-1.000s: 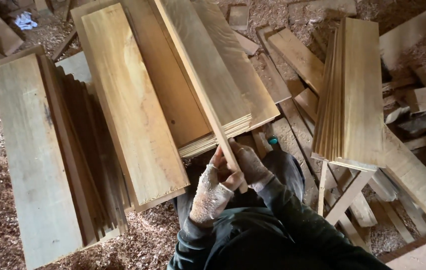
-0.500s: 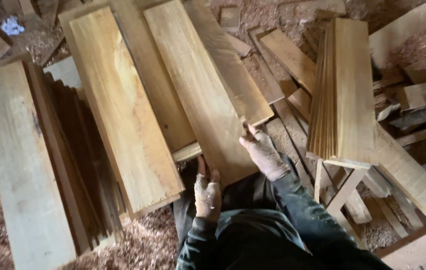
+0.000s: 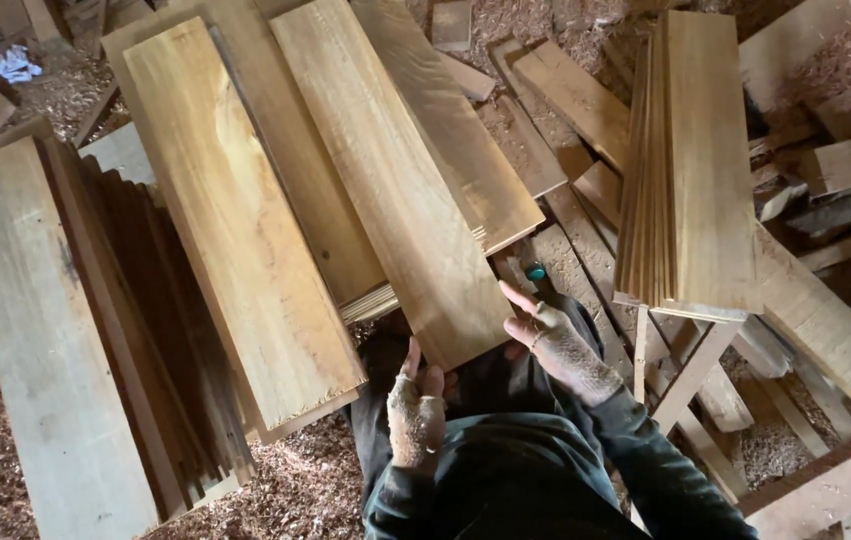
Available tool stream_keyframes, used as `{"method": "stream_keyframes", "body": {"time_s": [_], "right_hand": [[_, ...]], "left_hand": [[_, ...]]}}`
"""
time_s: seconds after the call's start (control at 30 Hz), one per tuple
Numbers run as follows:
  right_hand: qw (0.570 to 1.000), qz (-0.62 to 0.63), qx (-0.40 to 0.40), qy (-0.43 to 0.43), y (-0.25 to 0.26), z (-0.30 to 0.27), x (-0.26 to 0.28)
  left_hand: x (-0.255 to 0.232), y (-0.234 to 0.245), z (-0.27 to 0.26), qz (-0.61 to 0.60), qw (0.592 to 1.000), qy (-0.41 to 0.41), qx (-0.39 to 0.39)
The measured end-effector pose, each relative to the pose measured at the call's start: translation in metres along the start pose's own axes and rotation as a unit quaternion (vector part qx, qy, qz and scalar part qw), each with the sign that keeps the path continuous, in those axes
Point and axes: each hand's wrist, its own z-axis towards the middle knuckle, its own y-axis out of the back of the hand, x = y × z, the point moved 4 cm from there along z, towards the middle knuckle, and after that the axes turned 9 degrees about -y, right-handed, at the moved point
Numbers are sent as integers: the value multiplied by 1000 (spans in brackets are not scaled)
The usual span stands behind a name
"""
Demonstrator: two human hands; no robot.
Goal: Sorting and stacking wooden boards from a pile in a workshop
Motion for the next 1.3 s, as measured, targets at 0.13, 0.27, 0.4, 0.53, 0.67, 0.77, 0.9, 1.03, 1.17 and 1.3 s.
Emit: {"method": "stream_keyframes", "body": {"time_s": [0.13, 0.27, 0.4, 0.53, 0.67, 0.77, 0.9, 1.03, 1.17, 1.3], "right_hand": [[999, -28, -22, -16, 15, -11, 1], [995, -20, -43, -87, 21, -2, 20], [992, -6, -37, -118, -8, 6, 71], [991, -8, -125, 47, -36, 51, 50], [978, 12, -175, 116, -51, 57, 54], [989, 127, 36, 67, -59, 9, 109], [947, 254, 185, 71, -86, 17, 130], [859, 484, 140, -90, -100, 14, 144], [868, 475, 124, -66, -95, 19, 159], [875, 467, 113, -48, -89, 20, 166]], "left_hand": [[18, 8, -5, -70, 997, 26, -26], [6, 10, -7, -148, 983, 106, -31], [-9, 0, -4, -133, 987, 90, 9], [-15, 13, -4, 53, 998, -18, -23], [-35, 26, -15, 146, 966, -192, -91], [-99, 17, -30, 114, 909, -397, -51], [-109, 8, -3, 175, 797, -574, -76], [-166, 12, 4, 154, 810, -549, -136], [-212, 9, -2, 89, 849, -505, -126], [-217, 4, 4, 55, 865, -484, -120]]}}
